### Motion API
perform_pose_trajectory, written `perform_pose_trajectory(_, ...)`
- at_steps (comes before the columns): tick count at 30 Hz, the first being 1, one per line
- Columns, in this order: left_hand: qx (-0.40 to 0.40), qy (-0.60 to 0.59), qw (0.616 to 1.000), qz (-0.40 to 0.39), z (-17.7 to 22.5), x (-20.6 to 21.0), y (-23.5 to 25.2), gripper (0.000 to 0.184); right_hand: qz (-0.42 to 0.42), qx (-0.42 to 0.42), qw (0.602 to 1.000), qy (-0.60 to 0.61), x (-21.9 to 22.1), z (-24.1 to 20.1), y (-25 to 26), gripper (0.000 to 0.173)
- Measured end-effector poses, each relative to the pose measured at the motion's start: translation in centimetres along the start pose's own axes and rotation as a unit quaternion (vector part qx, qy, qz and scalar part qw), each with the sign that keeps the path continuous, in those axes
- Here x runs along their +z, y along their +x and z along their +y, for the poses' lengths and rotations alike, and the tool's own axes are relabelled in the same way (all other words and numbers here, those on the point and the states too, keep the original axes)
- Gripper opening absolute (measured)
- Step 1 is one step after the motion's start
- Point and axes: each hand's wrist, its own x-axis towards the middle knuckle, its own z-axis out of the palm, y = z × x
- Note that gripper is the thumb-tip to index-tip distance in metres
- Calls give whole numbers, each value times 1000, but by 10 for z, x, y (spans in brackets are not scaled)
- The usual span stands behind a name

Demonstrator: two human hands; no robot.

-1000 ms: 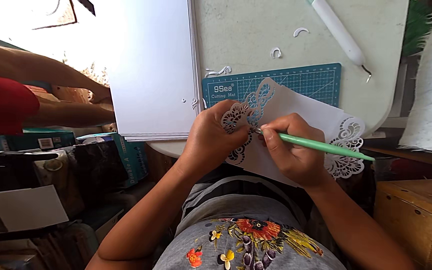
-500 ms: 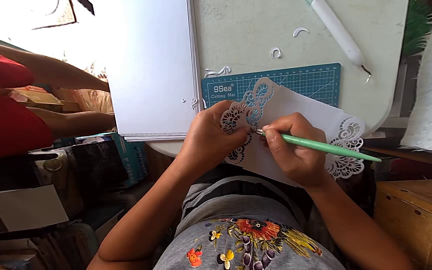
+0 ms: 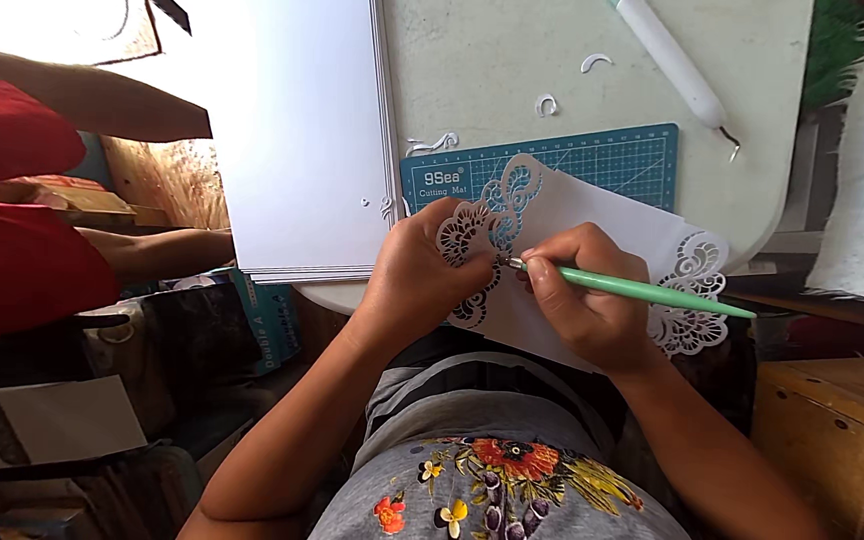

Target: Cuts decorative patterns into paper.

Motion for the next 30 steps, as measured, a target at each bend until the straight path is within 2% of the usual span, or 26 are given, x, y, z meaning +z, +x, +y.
perform_pose_trajectory(15,11,-4,1000,-5,-1,-1,1,26,-4,-21,1000,-2,-2,2,-1,13)
perform_pose_trajectory(30,-14,3,1000,-3,3,0,1,22,6,-14,1000,-21,1,1,-1,10)
